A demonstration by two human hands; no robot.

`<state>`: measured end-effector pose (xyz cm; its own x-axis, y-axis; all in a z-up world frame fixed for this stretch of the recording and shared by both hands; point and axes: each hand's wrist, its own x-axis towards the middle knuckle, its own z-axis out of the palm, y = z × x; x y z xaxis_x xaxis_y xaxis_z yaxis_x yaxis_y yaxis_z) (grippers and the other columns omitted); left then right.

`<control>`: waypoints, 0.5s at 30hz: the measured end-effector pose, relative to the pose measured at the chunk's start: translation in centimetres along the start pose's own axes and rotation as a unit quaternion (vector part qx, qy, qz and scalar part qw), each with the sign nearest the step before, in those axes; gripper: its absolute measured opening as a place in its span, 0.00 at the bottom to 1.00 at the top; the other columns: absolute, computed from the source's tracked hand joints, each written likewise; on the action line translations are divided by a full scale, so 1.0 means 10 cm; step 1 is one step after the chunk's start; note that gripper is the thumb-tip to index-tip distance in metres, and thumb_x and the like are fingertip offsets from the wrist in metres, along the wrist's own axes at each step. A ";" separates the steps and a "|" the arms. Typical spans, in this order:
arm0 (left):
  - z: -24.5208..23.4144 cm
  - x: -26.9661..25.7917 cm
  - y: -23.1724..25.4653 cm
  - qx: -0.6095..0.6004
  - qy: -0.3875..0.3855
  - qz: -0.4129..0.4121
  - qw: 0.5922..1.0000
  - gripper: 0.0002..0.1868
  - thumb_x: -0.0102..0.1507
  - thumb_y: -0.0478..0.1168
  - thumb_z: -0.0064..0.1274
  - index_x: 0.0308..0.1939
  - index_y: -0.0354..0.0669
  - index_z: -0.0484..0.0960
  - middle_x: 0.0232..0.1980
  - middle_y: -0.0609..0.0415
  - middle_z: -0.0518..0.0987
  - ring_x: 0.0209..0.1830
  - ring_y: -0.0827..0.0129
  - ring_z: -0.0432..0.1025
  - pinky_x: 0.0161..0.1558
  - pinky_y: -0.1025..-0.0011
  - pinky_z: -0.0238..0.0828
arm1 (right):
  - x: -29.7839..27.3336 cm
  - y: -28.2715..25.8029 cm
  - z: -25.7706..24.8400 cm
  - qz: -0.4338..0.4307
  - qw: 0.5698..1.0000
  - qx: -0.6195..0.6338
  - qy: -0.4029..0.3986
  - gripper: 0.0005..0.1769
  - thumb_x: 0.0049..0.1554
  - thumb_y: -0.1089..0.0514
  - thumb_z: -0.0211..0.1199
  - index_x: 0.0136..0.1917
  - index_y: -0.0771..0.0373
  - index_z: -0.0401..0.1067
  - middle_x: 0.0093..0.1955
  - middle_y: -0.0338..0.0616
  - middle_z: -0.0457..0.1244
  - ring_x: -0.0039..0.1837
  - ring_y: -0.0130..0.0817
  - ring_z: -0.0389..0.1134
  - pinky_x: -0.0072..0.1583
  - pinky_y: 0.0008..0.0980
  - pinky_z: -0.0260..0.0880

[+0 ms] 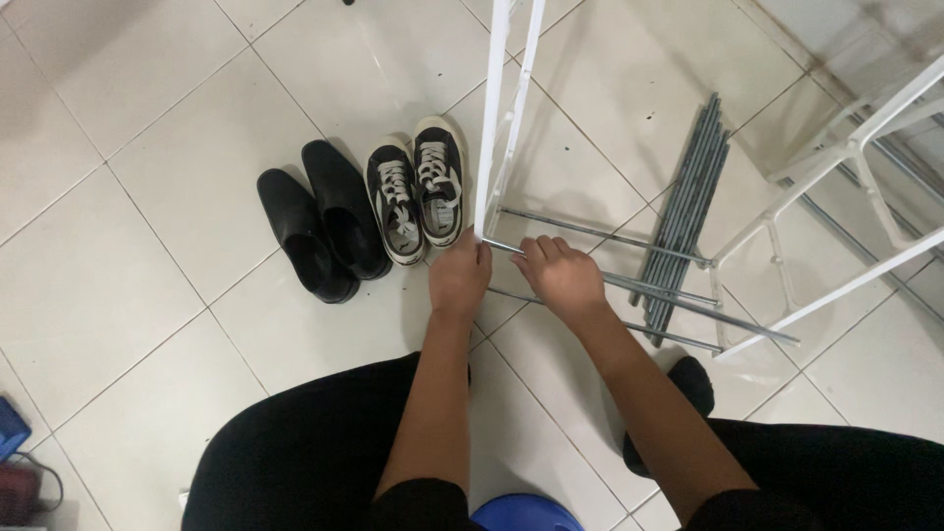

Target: The person assembles a white plastic shoe rack by inserting metal rods into the side frames. They sit on the floor and repeatedly pick up rods, align them with the frame slots, and push them into place to form the rack structure.

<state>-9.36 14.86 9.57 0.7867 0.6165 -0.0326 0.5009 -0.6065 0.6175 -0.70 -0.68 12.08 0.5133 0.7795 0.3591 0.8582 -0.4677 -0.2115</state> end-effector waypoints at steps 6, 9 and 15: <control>-0.01 0.01 0.03 -0.039 0.011 0.034 0.999 0.10 0.63 0.42 0.53 0.46 0.46 0.82 0.35 0.44 0.82 0.34 0.46 0.77 0.38 0.51 0.73 | -0.07 0.18 0.13 0.059 0.988 0.064 -0.125 0.15 0.64 0.46 0.61 0.45 0.58 0.76 0.36 0.45 0.67 0.40 0.41 0.69 0.41 0.40 0.71; -0.06 -0.02 0.06 -0.071 -0.054 -0.015 0.996 0.16 0.63 0.44 0.54 0.54 0.52 0.83 0.31 0.45 0.81 0.32 0.48 0.77 0.37 0.53 0.73 | 0.09 0.56 0.29 0.210 0.879 0.293 -0.314 0.21 0.66 0.43 0.58 0.42 0.62 0.74 0.33 0.42 0.63 0.38 0.36 0.63 0.43 0.36 0.67; -0.06 0.00 0.04 -0.036 -0.054 -0.015 0.998 0.17 0.64 0.46 0.54 0.57 0.53 0.82 0.33 0.46 0.83 0.35 0.49 0.78 0.40 0.53 0.74 | 0.16 0.52 0.27 0.250 0.824 0.366 -0.354 0.25 0.67 0.42 0.53 0.41 0.65 0.72 0.31 0.43 0.60 0.35 0.35 0.59 0.41 0.36 0.61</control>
<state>-9.40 14.94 10.30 0.8083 0.5733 -0.1343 0.5006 -0.5490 0.6693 4.62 -0.78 9.06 0.4540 0.7339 -0.5053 0.1780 -0.6304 -0.7556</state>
